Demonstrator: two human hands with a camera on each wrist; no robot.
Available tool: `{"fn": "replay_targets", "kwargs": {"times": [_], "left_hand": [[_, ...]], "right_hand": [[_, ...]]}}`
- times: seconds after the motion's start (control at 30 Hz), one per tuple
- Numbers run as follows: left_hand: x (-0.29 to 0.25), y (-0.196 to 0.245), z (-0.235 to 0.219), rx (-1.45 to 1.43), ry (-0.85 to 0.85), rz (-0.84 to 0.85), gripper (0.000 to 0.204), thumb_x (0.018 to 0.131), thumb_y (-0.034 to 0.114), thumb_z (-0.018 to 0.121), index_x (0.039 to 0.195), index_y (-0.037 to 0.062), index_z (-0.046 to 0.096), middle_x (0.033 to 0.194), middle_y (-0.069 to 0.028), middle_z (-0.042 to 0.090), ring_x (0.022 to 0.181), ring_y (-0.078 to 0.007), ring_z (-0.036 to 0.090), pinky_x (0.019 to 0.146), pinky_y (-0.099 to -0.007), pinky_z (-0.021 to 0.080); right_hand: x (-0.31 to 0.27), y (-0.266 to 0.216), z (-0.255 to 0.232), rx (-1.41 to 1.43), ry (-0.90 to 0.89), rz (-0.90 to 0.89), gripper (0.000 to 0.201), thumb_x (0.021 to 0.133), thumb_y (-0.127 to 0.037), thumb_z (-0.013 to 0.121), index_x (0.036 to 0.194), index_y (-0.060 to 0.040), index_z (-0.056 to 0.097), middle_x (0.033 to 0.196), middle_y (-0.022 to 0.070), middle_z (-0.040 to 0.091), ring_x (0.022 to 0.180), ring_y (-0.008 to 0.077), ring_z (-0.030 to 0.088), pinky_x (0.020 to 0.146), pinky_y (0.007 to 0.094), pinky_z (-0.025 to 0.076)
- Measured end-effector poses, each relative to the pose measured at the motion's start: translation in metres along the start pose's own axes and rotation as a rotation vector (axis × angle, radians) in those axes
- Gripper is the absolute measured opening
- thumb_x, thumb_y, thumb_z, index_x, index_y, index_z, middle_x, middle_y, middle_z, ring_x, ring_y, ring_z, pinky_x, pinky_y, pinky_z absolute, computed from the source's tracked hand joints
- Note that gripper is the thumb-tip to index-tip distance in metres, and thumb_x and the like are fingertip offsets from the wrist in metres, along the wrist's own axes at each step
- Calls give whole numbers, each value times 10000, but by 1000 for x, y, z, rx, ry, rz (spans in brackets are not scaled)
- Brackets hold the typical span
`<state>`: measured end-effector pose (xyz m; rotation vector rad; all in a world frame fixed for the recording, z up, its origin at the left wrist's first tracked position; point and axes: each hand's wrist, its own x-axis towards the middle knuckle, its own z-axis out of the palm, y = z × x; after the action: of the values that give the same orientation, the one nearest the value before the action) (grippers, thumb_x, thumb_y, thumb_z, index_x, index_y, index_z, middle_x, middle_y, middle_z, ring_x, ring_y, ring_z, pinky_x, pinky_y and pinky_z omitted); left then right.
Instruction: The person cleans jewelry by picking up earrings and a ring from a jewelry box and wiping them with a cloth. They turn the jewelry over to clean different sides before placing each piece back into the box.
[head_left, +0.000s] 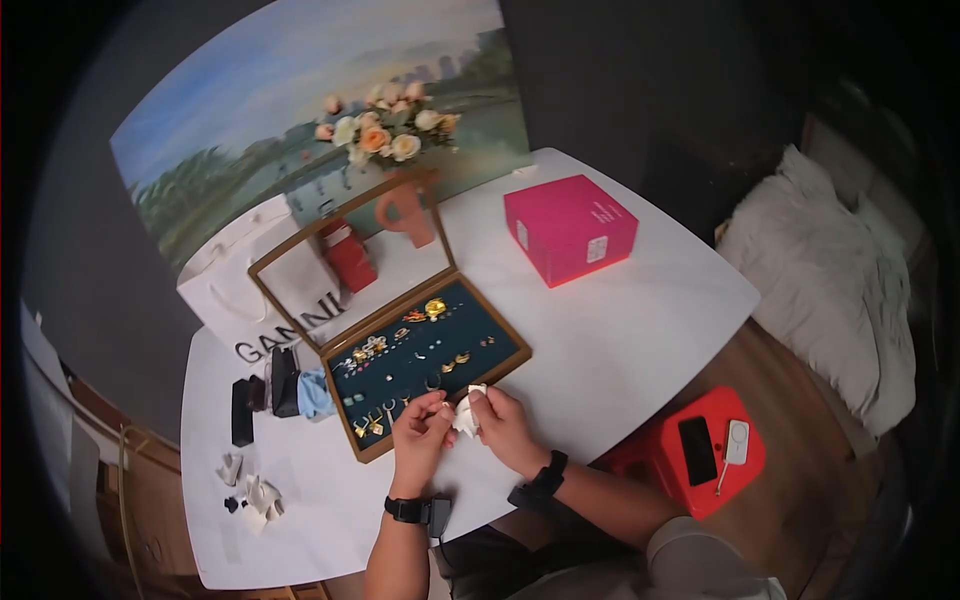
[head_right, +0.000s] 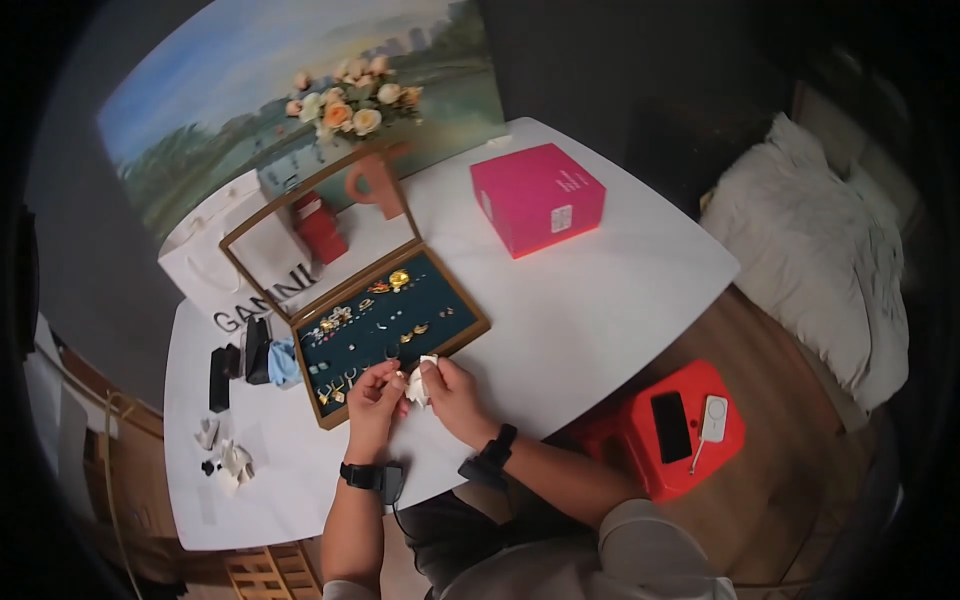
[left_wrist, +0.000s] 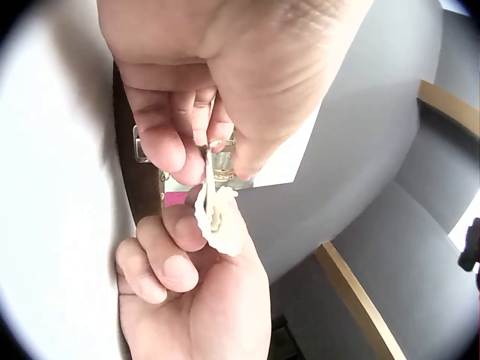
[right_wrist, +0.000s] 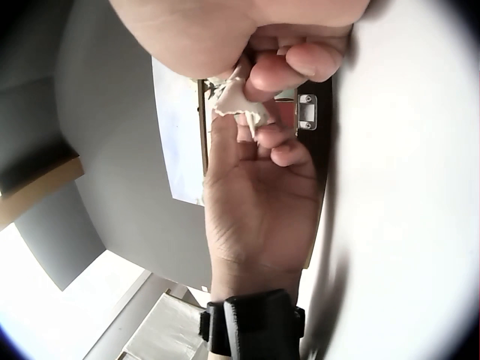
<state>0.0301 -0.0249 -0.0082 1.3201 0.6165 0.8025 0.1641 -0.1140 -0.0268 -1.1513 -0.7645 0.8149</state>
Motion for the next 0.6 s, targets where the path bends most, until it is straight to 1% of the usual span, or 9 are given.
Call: {"fn": "replay_targets", "kwargs": {"times": [0.1, 0.17, 0.2, 0.23, 0.3, 0.33, 0.43, 0.47, 0.6], "left_hand": [[1, -11, 1, 17, -38, -5, 321, 1018, 159, 695, 1269, -30, 634, 973, -43, 699, 663, -77, 608, 577, -226, 497], [-3, -11, 7, 28, 6, -47, 337, 1028, 204, 689, 1273, -24, 651, 942, -38, 703, 668, -75, 604, 588, -223, 499], [-4, -10, 9, 26, 27, -49, 338, 1029, 209, 689, 1273, -21, 655, 942, -37, 704, 671, -75, 604, 590, -222, 499], [-6, -9, 10, 24, 48, -53, 338, 1030, 214, 689, 1273, -19, 659, 941, -36, 705, 675, -75, 604, 593, -220, 499], [-7, -14, 10, 22, 51, -38, 349, 1028, 216, 692, 1288, -14, 658, 976, -34, 718, 724, -71, 620, 607, -215, 501], [-8, -17, 11, 11, 63, -22, 353, 1026, 218, 696, 1290, -13, 658, 983, -33, 721, 736, -70, 624, 610, -213, 501], [-13, -20, 12, 12, 63, 20, 369, 1007, 214, 722, 1299, -3, 659, 1006, -31, 729, 774, -68, 635, 615, -208, 498], [-15, -19, 12, 22, 59, 21, 373, 1003, 213, 728, 1301, -1, 659, 1002, -29, 728, 773, -69, 635, 616, -207, 497], [-24, -13, 20, 55, 58, -17, 379, 980, 153, 748, 1317, 4, 658, 959, -13, 708, 735, -67, 613, 619, -209, 487]], "right_hand": [[2, 7, 1, 23, -3, -8, 240, 1107, -245, 521, 1055, -35, 625, 802, -8, 620, 646, 39, 545, 537, 232, 438], [5, 21, 1, -42, -50, -51, 263, 1075, -238, 578, 978, 4, 608, 776, 26, 612, 712, 79, 537, 621, 298, 466], [7, 23, 3, -61, -40, -89, 272, 1064, -246, 593, 979, 13, 603, 770, 37, 609, 702, 93, 533, 617, 314, 466], [6, 24, 1, -104, -44, -106, 263, 1065, -238, 591, 987, 12, 606, 779, 36, 613, 702, 88, 543, 609, 312, 469], [8, 28, 0, 30, -149, -18, 163, 1079, -165, 568, 1067, -4, 591, 854, 9, 619, 771, 68, 587, 660, 272, 503], [4, 14, 0, 103, -161, -18, 165, 1084, -180, 559, 1074, -17, 583, 854, 5, 615, 719, 56, 567, 615, 256, 482], [-1, -17, -9, 212, -244, 186, 181, 1090, -205, 547, 1069, -30, 586, 834, -7, 600, 656, 37, 523, 553, 239, 436], [-1, -12, -7, 220, -224, 165, 201, 1095, -226, 539, 1064, -35, 594, 809, -18, 589, 623, 22, 480, 515, 232, 393], [7, 9, -9, 7, -158, 111, 220, 1089, -226, 555, 1016, -25, 607, 796, -21, 596, 635, 36, 485, 532, 241, 411]]}}
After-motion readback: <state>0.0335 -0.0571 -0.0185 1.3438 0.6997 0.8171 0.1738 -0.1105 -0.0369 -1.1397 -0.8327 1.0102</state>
